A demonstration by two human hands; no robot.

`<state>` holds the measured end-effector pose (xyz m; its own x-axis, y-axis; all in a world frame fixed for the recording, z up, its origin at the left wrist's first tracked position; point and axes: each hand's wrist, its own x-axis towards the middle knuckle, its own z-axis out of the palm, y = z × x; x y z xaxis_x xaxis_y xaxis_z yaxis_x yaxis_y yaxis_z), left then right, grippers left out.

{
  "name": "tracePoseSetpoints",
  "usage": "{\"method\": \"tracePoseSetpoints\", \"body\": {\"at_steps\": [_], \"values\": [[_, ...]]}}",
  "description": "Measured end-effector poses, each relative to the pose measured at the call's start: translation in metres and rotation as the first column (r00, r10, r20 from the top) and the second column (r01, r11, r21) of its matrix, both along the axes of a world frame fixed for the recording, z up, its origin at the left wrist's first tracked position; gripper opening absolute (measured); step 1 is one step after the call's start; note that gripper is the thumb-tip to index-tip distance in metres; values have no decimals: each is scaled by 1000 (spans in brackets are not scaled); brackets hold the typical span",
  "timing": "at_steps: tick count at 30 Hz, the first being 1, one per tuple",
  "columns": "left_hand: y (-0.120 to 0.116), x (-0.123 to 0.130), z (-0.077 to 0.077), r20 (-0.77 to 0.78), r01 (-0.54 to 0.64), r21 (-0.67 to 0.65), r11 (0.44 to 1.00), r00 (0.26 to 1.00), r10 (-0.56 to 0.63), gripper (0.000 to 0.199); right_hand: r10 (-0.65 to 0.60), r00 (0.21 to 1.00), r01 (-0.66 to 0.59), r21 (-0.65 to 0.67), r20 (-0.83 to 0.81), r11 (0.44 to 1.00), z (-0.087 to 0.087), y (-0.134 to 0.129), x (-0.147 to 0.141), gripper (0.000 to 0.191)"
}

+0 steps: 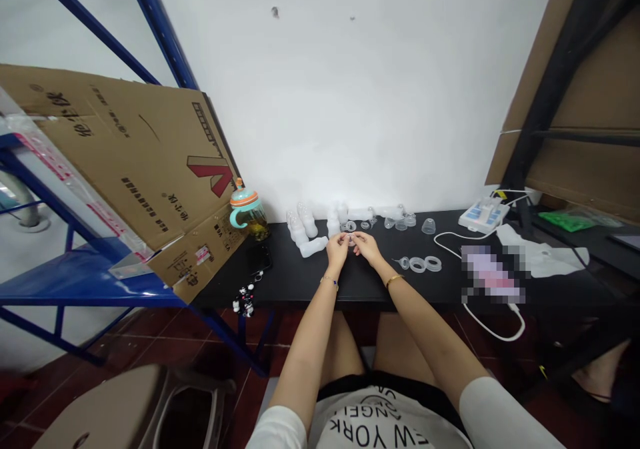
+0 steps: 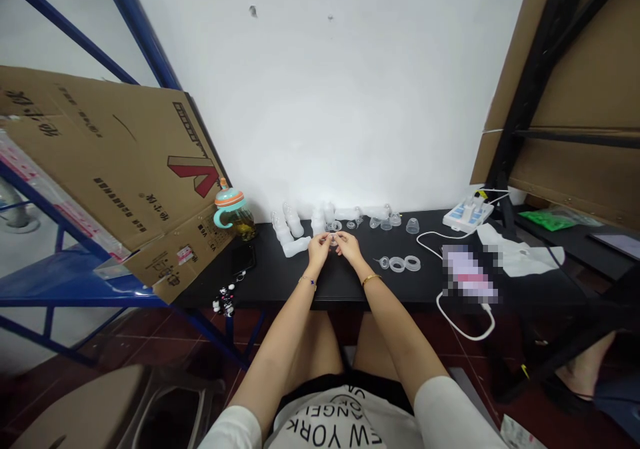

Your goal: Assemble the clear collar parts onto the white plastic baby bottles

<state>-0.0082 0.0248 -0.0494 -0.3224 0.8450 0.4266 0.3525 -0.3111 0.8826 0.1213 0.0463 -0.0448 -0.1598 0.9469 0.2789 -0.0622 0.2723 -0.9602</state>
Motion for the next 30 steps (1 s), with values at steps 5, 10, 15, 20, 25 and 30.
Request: {"method": "tracePoseSetpoints", "body": {"at_steps": [5,10,15,20,25,30], "values": [[1,0,-1,0,3,0,1000,1000,-3,25,2,1000,-2,-1,1,1000,0,1,0,30],[0,0,0,4,20,8,1000,1000,-20,26,-4,1000,4,13,9,1000,0,1,1,32],[1,-1,-1,8,23,16,1000,1000,-23,28,-19,999,18,18,28,1000,0,1,2,36],[1,-1,-1,7,21,14,1000,1000,-21,25,-35,998,34,29,50,999,-1,1,3,37],[0,0,-1,5,16,8,1000,1000,-16,21,-40,997,37,50,72,998,-2,1,5,35],[-1,0,0,0,11,-1,1000,1000,-11,18,-42,996,37,64,84,997,-3,1,5,35]]}}
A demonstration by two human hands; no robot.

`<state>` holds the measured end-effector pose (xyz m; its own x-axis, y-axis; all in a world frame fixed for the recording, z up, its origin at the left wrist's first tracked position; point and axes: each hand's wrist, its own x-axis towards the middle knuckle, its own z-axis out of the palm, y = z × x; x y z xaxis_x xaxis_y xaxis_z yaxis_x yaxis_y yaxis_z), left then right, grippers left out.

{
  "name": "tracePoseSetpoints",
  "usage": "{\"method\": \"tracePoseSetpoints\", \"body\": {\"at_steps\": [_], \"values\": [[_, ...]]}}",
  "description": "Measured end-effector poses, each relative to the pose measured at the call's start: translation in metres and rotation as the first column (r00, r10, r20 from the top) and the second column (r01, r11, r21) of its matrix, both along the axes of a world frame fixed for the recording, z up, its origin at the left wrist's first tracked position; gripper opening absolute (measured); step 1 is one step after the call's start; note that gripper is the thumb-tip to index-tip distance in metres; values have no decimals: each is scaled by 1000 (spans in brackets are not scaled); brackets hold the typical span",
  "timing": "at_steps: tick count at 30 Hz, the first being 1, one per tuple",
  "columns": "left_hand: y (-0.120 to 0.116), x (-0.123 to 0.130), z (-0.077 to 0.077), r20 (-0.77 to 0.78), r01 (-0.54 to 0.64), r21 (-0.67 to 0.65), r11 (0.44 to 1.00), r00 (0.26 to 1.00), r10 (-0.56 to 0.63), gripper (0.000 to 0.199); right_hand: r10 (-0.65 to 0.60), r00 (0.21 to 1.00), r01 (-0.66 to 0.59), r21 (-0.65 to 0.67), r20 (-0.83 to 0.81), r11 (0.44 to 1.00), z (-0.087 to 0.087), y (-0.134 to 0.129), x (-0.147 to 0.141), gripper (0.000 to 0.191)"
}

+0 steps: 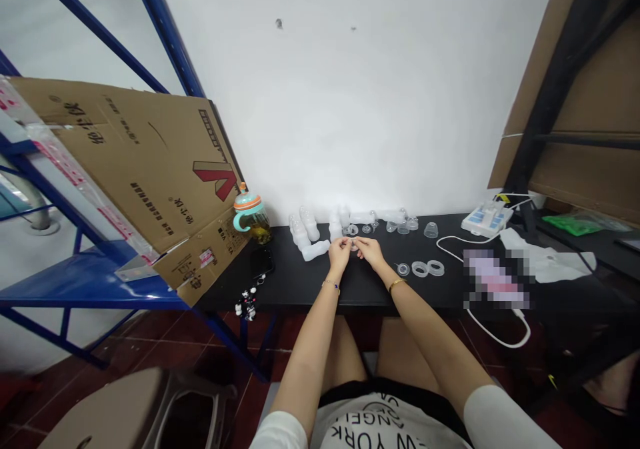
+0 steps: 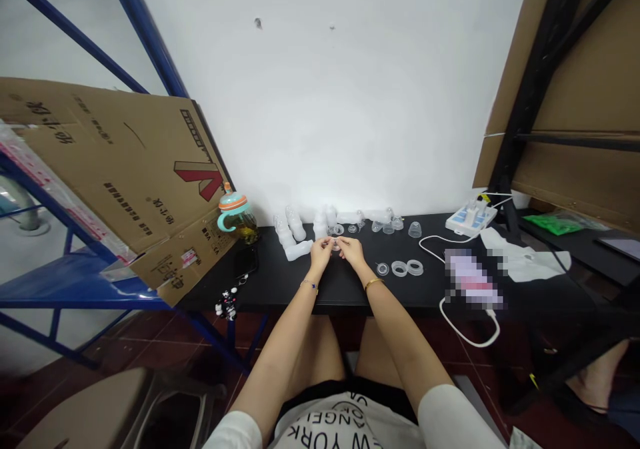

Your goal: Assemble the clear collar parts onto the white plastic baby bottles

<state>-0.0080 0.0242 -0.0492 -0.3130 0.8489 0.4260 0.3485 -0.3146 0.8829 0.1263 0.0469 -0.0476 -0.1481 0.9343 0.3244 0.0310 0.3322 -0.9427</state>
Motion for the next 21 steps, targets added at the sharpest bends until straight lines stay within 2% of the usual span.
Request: {"method": "tracePoseSetpoints", "body": {"at_steps": [21], "values": [[-4,0,4,22,1,-2,1000,1000,-1,13,-2,999,2,-2,40,1000,0,2,-1,40]]}}
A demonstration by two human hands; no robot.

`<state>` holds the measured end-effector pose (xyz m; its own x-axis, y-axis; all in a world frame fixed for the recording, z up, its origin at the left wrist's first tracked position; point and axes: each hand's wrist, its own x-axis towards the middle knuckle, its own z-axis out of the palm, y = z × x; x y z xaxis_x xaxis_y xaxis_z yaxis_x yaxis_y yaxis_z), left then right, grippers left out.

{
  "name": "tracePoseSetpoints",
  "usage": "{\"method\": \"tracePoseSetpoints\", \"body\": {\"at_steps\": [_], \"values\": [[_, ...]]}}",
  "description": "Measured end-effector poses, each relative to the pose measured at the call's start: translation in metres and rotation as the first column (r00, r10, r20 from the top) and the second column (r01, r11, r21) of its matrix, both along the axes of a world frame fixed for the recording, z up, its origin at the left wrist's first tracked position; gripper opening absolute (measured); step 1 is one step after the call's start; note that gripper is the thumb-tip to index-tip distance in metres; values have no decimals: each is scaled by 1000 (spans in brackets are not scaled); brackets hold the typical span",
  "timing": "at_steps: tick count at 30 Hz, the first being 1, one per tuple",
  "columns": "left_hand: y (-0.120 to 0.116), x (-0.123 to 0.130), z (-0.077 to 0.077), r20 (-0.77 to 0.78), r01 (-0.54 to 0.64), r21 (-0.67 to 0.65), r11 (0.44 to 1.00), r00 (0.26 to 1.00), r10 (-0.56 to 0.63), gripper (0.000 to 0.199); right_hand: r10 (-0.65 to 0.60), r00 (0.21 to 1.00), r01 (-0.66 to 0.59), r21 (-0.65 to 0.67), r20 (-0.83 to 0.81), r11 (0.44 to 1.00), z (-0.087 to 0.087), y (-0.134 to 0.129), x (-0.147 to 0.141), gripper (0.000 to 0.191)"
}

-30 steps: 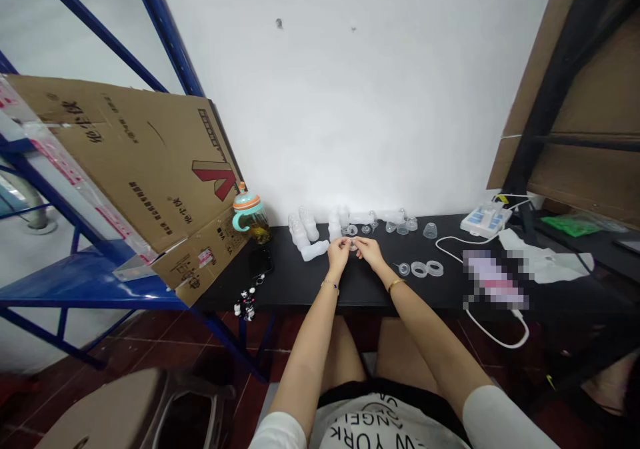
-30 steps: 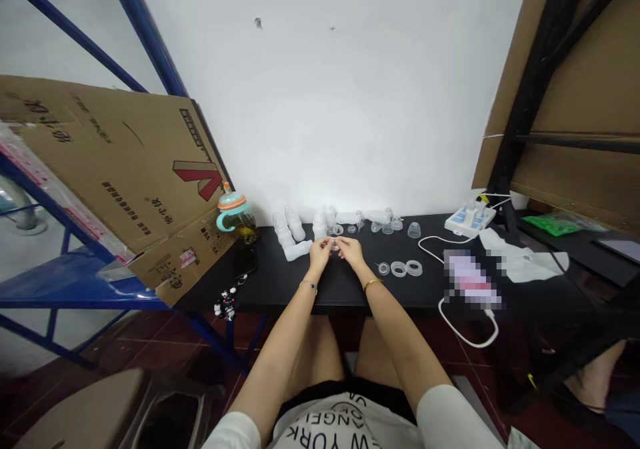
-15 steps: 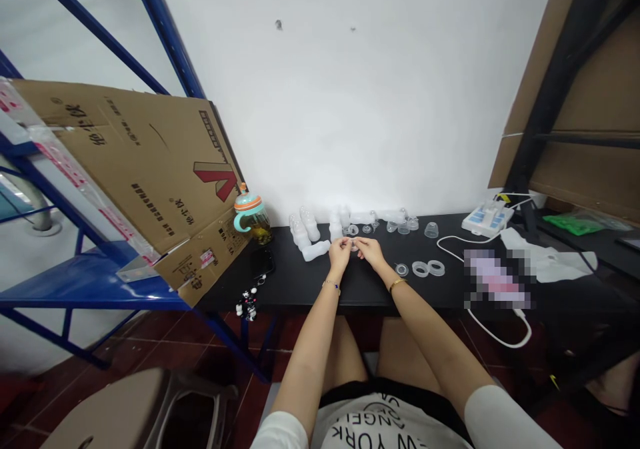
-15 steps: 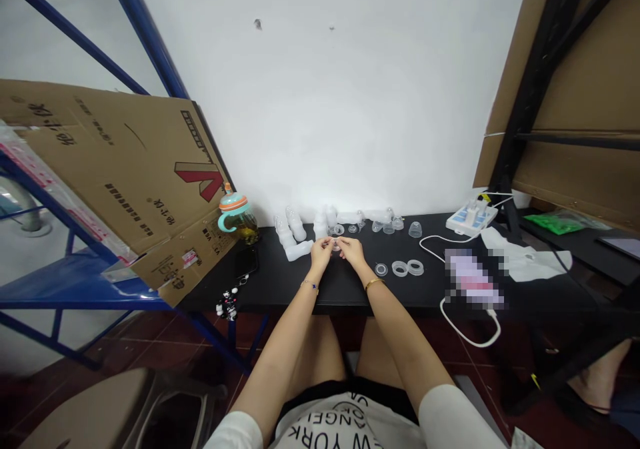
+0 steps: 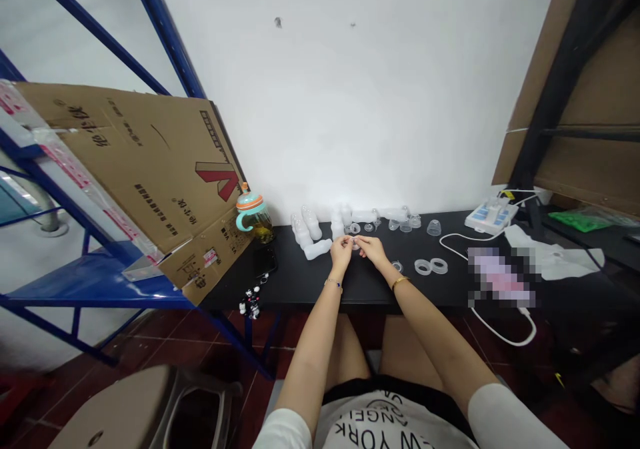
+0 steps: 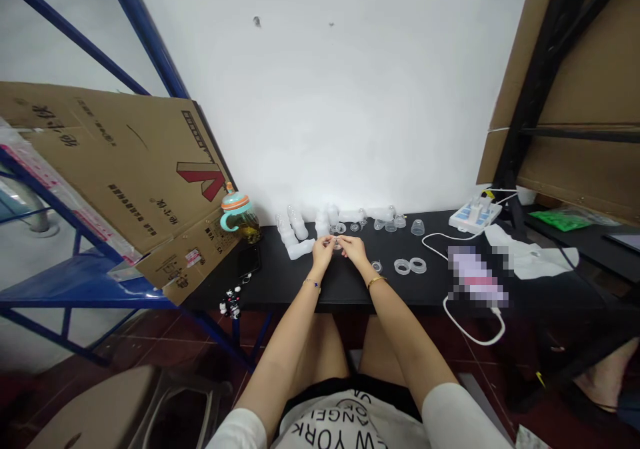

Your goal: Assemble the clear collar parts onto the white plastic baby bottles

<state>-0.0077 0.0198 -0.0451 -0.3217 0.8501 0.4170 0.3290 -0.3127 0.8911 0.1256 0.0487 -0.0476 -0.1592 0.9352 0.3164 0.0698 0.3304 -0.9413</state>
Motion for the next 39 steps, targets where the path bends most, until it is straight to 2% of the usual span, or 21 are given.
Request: {"method": "tracePoseSetpoints", "body": {"at_steps": [12,26,32,39], "values": [[2,0,-2,-7,-10,-10,1000,1000,9,15,6,1000,-7,-15,-10,1000,4,-3,1,40],[-4,2,2,13,-2,0,1000,1000,2,18,13,998,-17,-59,-66,998,4,-3,1,39],[-3,2,2,62,-13,21,1000,998,11,21,47,992,-59,-99,-118,993,6,-3,-2,49],[-4,1,4,50,21,25,999,999,-22,21,51,987,-64,-81,-153,995,7,-6,-2,40]]}}
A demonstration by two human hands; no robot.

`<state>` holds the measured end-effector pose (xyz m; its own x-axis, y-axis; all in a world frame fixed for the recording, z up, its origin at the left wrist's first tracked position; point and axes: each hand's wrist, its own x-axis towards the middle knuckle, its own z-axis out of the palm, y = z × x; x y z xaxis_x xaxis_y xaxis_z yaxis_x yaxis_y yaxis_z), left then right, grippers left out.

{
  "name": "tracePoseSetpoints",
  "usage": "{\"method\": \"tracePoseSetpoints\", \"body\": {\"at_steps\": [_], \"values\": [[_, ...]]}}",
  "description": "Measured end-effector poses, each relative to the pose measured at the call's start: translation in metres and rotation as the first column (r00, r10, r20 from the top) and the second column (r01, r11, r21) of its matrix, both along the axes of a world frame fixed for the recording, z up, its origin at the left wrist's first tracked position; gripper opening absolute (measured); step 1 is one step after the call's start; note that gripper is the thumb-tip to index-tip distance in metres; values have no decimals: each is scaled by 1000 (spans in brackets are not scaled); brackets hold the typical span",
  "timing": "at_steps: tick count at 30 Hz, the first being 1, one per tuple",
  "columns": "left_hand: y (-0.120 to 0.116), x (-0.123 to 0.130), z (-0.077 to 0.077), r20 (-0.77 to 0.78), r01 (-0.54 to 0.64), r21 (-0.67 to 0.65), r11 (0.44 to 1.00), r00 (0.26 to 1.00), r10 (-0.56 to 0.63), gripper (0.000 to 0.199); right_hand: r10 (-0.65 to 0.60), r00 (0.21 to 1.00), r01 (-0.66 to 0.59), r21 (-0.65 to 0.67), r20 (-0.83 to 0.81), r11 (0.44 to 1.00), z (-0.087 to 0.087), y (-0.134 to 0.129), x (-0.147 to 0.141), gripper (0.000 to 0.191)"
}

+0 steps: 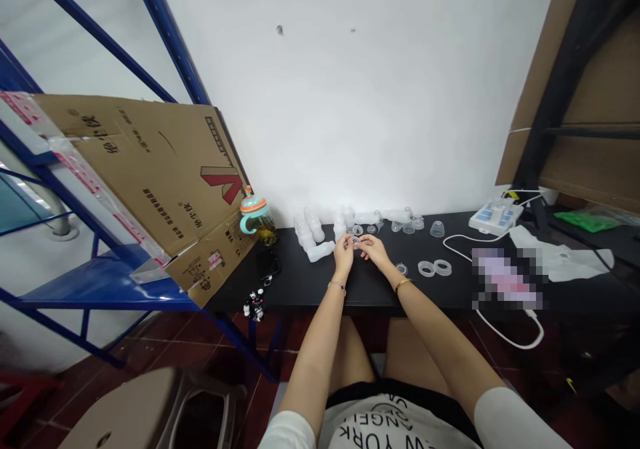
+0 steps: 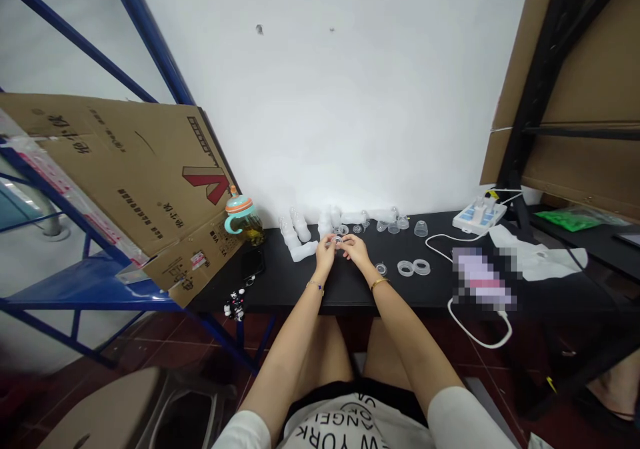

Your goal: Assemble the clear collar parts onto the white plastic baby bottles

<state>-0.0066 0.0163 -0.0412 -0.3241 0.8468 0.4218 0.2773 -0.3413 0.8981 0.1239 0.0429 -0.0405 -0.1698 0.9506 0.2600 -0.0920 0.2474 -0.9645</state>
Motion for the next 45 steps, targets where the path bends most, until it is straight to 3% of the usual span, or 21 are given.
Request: {"method": "tracePoseSetpoints", "body": {"at_steps": [13,19,29,45], "values": [[3,2,-3,75,-7,-40,999,997,10,34,5,1000,-6,30,14,1000,-1,2,-1,45],[1,3,-3,45,-16,-50,999,999,18,27,-7,999,7,18,41,1000,-5,5,-3,36],[-5,4,0,-93,-15,-19,1000,996,13,18,-36,996,33,39,85,999,-8,7,0,36],[-3,3,0,-58,10,-41,999,998,-13,10,-95,982,81,90,164,993,-3,4,5,26]]}}
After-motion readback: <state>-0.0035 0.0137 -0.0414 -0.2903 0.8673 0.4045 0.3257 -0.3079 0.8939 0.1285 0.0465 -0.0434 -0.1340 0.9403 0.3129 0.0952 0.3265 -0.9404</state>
